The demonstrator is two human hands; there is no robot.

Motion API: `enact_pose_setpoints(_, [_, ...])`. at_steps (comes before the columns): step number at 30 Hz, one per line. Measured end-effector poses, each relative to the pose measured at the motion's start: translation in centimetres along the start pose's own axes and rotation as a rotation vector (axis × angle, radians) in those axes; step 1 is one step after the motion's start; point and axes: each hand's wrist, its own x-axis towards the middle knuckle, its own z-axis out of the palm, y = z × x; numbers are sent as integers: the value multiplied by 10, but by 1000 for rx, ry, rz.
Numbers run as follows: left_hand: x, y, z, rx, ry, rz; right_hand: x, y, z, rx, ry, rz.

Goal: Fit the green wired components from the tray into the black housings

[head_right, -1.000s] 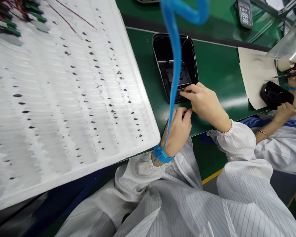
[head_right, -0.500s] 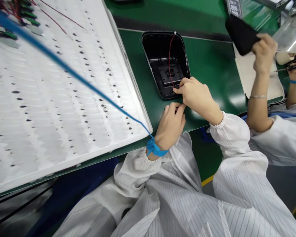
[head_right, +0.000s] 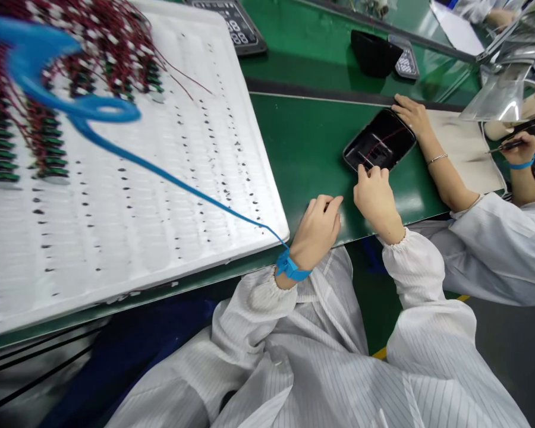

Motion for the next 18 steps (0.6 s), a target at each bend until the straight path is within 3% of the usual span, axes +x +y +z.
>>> enact_pose_setpoints(10, [-2, -5, 5, 52, 64, 63, 55, 46, 20, 40, 51, 193])
enact_pose_setpoints(15, [-2, -5, 3, 62, 33, 72, 56, 30, 22, 36, 163, 251])
enact_pose_setpoints(18, [-3, -3, 2, 95, 37, 62, 47, 5, 20, 148, 276, 153])
